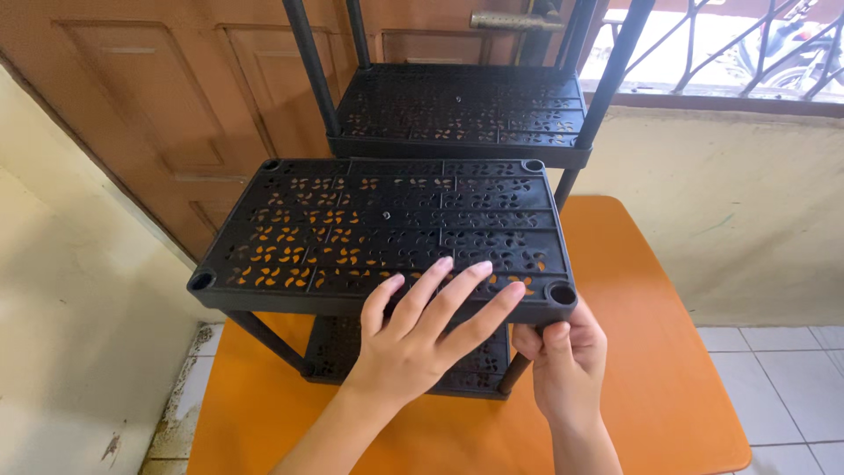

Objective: The person assembles a black plastic shelving unit by inserting vertical poles into the corner holes of perforated shelves and then placing additional shelves onto the poles. The person handles the shelves and poles by hand, aligning and pressing components together on an orange table.

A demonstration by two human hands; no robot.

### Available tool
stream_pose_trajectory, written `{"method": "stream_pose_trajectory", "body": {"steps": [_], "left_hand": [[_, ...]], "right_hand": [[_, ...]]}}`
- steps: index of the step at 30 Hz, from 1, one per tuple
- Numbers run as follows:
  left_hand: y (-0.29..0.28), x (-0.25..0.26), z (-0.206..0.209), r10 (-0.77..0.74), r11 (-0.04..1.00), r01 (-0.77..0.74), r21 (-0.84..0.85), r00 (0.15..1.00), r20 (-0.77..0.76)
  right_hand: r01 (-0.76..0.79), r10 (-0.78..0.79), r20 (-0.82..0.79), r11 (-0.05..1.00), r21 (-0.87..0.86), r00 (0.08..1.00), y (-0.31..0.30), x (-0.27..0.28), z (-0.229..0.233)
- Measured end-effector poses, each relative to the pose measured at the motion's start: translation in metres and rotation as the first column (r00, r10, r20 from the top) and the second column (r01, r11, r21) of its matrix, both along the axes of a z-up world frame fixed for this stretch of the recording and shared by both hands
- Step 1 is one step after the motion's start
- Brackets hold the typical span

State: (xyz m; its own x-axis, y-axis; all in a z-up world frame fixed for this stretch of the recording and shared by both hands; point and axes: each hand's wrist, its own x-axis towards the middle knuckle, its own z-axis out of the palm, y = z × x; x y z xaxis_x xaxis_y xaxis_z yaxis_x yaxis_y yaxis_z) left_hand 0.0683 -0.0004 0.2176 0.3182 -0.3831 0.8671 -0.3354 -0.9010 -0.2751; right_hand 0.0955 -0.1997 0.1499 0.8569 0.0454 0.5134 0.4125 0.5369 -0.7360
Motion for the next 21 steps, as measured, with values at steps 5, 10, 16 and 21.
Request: {"method": "stream_pose_trajectory", "body": {"steps": [5, 10, 16, 21], "left_hand": [[-0.009, 0.001, 0.009, -0.021, 0.998, 0.021, -0.062, 1.0, -0.003], [-0.007, 0.007, 0.003, -0.015, 0.998, 0.017, -0.064, 0.999, 0.03], [-0.005, 0.007, 0.003, 0.01, 0.998, -0.009, -0.056, 0.999, 0.032], [-0.014, 0.006, -0.001, -0.053, 0.989, 0.05, -0.136, 0.998, -0.018]], "right_hand": [[0.042, -0.046, 0.044, 0.995, 0.09, 0.998, -0.001, 0.002, 0.003], [0.066, -0.074, 0.087, 0.993, 0.095, 0.993, -0.003, 0.004, -0.009], [0.091, -0.103, 0.094, 0.988, 0.123, 0.99, -0.004, 0.001, -0.011], [0.168, -0.168, 0.093, 0.986, 0.012, 0.981, -0.003, 0.002, -0.002]]}}
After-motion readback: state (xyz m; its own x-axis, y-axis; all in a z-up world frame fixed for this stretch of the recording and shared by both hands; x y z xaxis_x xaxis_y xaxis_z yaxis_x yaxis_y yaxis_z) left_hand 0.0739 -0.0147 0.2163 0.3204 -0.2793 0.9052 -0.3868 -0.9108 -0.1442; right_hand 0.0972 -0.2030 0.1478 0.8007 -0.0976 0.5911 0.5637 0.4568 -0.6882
